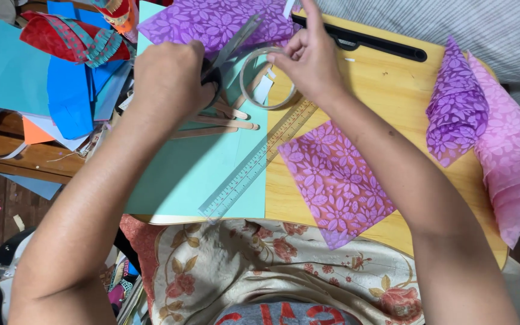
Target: The person is creating decorative cones by measuring and cutting fabric, applying double-sided tape, and folding the material into shape.
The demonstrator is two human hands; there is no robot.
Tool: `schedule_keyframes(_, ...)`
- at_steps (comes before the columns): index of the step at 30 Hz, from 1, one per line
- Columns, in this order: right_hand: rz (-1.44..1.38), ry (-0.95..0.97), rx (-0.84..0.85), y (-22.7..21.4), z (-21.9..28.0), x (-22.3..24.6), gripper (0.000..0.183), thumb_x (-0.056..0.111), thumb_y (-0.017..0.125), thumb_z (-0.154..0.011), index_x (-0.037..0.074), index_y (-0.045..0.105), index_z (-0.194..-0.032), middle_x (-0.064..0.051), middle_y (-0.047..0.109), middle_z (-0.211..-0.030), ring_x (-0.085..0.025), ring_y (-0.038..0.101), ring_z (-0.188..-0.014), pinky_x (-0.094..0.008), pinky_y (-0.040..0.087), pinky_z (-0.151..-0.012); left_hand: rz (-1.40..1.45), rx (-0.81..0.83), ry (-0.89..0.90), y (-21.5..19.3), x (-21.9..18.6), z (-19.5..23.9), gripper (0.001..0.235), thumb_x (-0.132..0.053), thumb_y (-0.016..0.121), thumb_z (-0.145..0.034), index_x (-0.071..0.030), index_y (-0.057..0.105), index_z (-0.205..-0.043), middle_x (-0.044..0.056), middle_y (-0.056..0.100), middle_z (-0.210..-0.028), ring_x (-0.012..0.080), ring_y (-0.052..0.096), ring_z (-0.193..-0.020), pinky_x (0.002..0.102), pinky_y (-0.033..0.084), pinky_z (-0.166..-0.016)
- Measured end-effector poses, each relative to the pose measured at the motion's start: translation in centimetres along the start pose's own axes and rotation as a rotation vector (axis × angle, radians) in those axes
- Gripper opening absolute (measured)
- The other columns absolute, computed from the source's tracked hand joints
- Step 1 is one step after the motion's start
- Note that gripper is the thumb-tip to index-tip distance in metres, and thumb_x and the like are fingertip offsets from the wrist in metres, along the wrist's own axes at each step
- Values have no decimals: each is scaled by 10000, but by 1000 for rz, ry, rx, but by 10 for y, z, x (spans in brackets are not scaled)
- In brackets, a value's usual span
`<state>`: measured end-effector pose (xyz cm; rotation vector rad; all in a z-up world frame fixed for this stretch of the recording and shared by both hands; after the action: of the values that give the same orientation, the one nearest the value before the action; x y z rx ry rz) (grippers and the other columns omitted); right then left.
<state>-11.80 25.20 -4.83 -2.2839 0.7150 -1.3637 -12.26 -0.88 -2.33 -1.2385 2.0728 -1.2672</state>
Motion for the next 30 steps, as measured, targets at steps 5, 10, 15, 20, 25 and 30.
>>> schedule_keyframes(5, 22, -117, 41, -5, 9, 26, 839, -53, 729, -851, 198, 306, -1531, -172, 604, -1394, -270, 618, -1246, -345, 562, -939, 40, 63, 35, 13, -3, 4, 364, -257, 823, -707, -27, 665, -940, 164, 693, -697, 385, 670, -549, 452, 547, -521)
schedule_keyframes(10, -426, -15, 128, -39, 32, 45, 599, -128, 506, -838, 99, 445, -1389, -127, 528, -1382, -257, 493, -1328, -366, 458, -1096, 129, 102, 111, -21, -13, -10, 208, -249, 787, -743, -120, 792, -906, 145, 731, -803, 376, 679, -635, 460, 543, -583)
schedule_keyframes(15, -549, 28, 190, -60, 66, 45, 660, -150, 488, -847, 93, 436, -1460, -71, 450, -1500, -174, 422, -1367, -325, 418, -1126, 635, -222, 178, -48, -62, -45, 182, -195, 871, -819, -77, 835, -954, 87, 647, -787, 268, 572, -674, 430, 476, -648)
schedule_keyframes(20, -421, 27, 218, -80, 87, 53, 658, -104, 503, -849, 103, 449, -1471, -133, 281, -1660, -260, 351, -1505, -416, 353, -1189, 964, -157, 192, -30, -107, -72, 106, -96, 891, -762, -83, 793, -799, 22, 593, -682, 136, 544, -565, 297, 495, -512)
schedule_keyframes(25, -168, 110, 137, -103, 100, 37, 724, -10, 578, -925, 89, 247, -1561, -227, 218, -1670, -381, 314, -1529, -504, 361, -1210, 877, -294, 255, -47, -124, -68, 93, -39, 806, -784, -53, 717, -805, 83, 653, -800, 239, 605, -669, 390, 504, -610)
schedule_keyframes(30, 147, 121, 61, -119, 138, 61, 696, -7, 637, -941, -18, 282, -1540, -261, 383, -1521, -368, 497, -1322, -469, 498, -1054, 776, -466, 440, -48, -131, -56, 192, 32, 729, -788, -29, 608, -923, 147, 619, -836, 360, 573, -724, 484, 443, -672)
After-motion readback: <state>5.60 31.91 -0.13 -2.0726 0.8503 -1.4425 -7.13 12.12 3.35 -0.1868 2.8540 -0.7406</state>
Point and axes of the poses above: each hand's wrist, its own z-axis away from the middle knuckle, its own y-axis out of the palm, x = y × z, the point moved 4 cm from there along -z, towards the middle knuckle
